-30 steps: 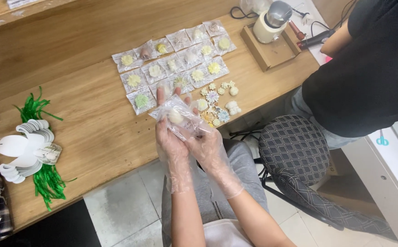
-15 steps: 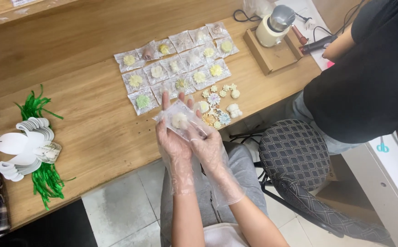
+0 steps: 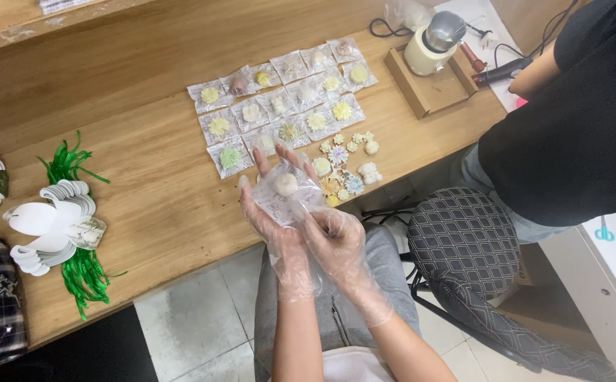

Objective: The person wearing gloves picks up flower-shaped wax melt pieces from the work table one at a time and places each into a small printed cellophane bag, folding the bag closed and setting the packaged piece with a row of finished bags on the table.

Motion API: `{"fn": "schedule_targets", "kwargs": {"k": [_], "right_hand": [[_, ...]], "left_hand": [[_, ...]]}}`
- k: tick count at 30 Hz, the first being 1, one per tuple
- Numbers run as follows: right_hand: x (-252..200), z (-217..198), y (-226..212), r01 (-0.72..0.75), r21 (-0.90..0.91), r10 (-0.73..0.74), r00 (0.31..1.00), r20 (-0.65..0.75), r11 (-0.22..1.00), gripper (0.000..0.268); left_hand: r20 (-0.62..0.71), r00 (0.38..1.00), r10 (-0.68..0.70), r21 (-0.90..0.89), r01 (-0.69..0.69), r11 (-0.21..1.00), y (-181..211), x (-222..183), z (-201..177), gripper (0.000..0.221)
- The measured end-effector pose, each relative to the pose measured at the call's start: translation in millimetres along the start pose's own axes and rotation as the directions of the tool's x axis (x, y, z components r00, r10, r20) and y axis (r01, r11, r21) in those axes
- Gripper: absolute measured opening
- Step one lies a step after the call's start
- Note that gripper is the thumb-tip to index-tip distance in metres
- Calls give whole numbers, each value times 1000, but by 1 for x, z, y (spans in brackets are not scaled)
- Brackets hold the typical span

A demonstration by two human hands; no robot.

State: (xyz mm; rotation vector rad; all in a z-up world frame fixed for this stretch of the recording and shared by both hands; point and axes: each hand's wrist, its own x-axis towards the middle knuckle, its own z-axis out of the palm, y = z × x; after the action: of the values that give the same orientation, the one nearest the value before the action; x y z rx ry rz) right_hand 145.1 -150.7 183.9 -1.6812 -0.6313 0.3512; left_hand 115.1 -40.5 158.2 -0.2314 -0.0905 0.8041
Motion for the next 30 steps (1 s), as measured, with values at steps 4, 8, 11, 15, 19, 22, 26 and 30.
{"fn": "schedule_targets", "kwargs": {"k": [4, 8, 11, 15, 19, 22, 26, 30], "right_hand": [[-1, -12, -13, 479, -263, -481, 875, 63, 837, 13], [-6, -24, 2, 573, -348, -616, 788, -16, 742, 19], [5, -28, -6, 474, -245, -510, 852, -116, 846, 22], [25, -42, -50, 466, -353, -519, 852, -67, 811, 32], [38, -58, -68, 638, -604, -683, 702, 201, 477, 44], [36, -71, -63, 723, -573, -703, 632, 325, 386, 47], [36, -87, -58, 815, -466, -734, 543, 409, 343, 46], [39, -94, -64, 825, -476, -706, 530, 470, 303, 46]], "left_hand": [[-18, 1000, 4, -135, -7, 991, 10, 0, 9, 57], [68, 994, -81, -305, 98, 947, 10, -6, 19, 57], [133, 984, -123, -156, 143, 977, 12, -4, 23, 60], [89, 983, -162, -114, 171, 979, 6, -7, 40, 63], [2, 976, -218, -192, 214, 958, 0, -7, 43, 57], [5, 958, -285, -141, 283, 949, 0, -12, 42, 56], [-49, 935, -351, -26, 350, 936, -5, -7, 47, 55], [-23, 919, -394, 39, 394, 918, -15, -8, 51, 55]]}}
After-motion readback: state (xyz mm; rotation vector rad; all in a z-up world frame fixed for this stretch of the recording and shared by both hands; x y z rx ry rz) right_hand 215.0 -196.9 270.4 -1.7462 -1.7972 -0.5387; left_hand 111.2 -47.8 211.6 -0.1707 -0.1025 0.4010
